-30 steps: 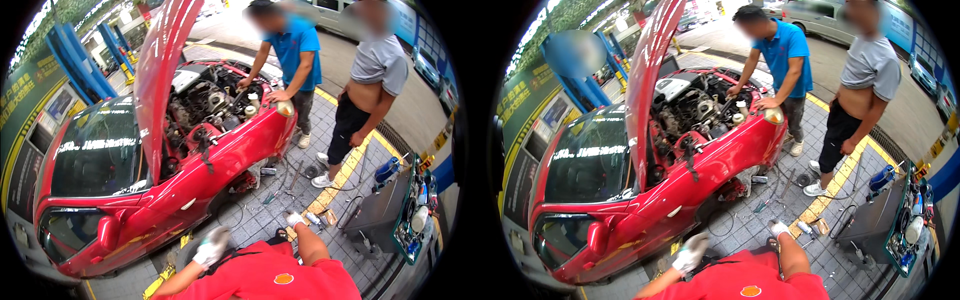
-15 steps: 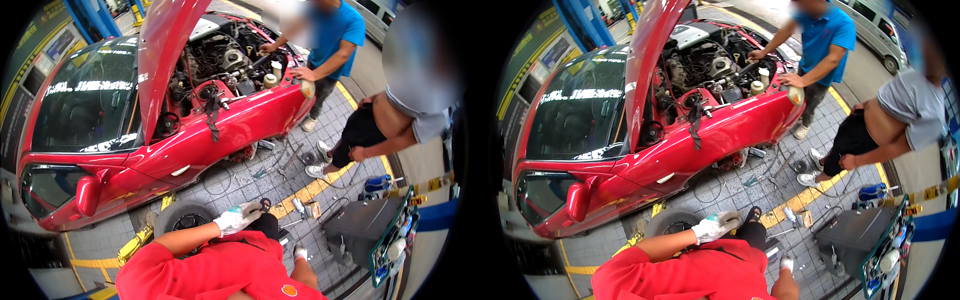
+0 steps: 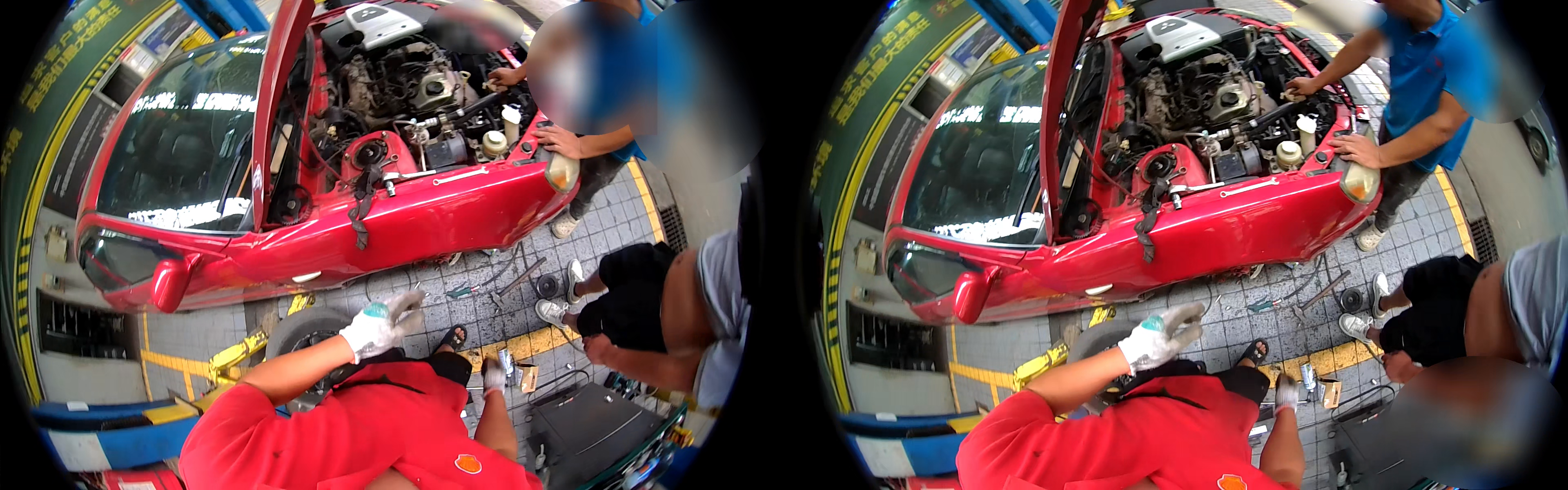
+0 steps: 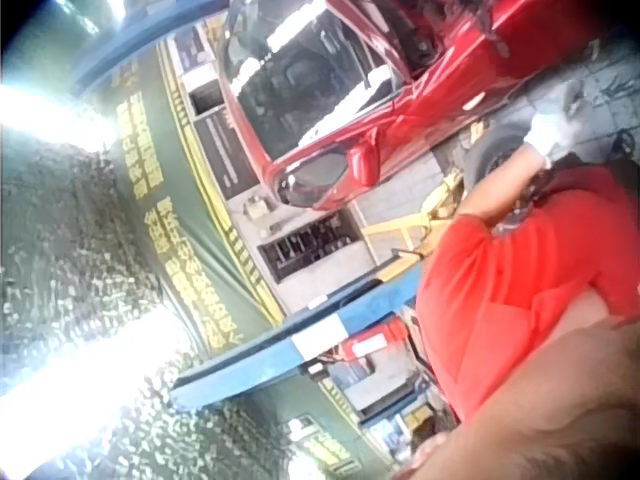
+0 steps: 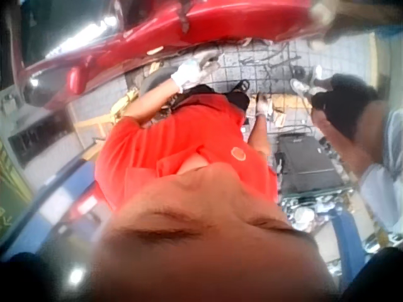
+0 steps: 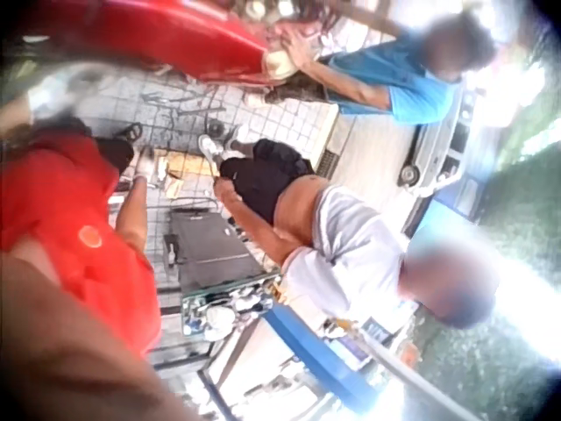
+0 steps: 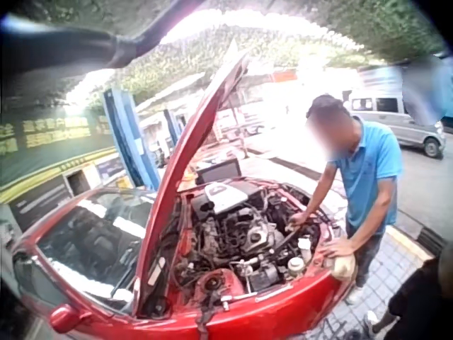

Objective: The person works on a red car in a garage, first cleaning the brake assembly with a rag, then moving to the engine bay to install and tighten a serpentine belt. The person uses a wrench to secure the belt tensioner and later cleans the brake rotor with a rag.

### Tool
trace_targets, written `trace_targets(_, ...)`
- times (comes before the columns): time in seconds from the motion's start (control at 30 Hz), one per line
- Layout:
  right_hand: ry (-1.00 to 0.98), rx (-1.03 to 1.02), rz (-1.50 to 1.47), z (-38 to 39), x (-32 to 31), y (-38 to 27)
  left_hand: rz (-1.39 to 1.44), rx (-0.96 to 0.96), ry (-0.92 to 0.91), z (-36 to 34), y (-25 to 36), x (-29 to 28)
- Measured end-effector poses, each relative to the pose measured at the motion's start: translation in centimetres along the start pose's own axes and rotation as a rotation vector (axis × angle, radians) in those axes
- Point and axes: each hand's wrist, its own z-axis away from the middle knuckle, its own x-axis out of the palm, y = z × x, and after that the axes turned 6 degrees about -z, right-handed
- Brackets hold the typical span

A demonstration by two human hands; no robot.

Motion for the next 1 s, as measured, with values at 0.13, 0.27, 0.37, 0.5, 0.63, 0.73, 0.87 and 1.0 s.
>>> trace_targets(0.13, 0.209, 0.030, -1.486, -8.4, -14.0, -8.4, -0.147, 0.065, 0.290, -1.4, 0.8, -0.8)
trace_targets(0.27, 0.095, -0.184, -1.470, -7.5, -27.9, -18.2, -0.163, -0.040, 0.465, -1.1, -0.7, -1.8)
trace_targets(0.37, 0.018, -0.383, -1.459, -7.9, -30.8, -21.7, -0.201, -0.063, 0.599, -1.5, -3.2, -3.6)
trace_targets(0.5, -0.011, -0.401, -1.302, -5.9, -34.0, -27.6, -0.216, -0.110, 0.764, -2.4, -6.1, -8.6)
trace_targets(0.63, -0.100, -0.313, -1.386, -4.8, -34.1, -30.8, -0.219, -0.203, 0.897, -4.0, -10.1, -14.3)
trace_targets(0.73, -0.091, -0.318, -1.260, -4.0, -34.8, -32.8, -0.436, -0.081, 1.057, -5.6, -14.3, -18.2)
trace_targets(0.87, -0.063, -0.234, -1.367, -4.1, -34.6, -34.9, -0.723, -0.337, 0.976, -7.8, -16.2, -21.4)
trace_targets(1.0, -0.072, -0.231, -1.252, -4.7, -34.3, -37.1, -0.704, -0.495, 0.762, -9.0, -16.9, -22.1)
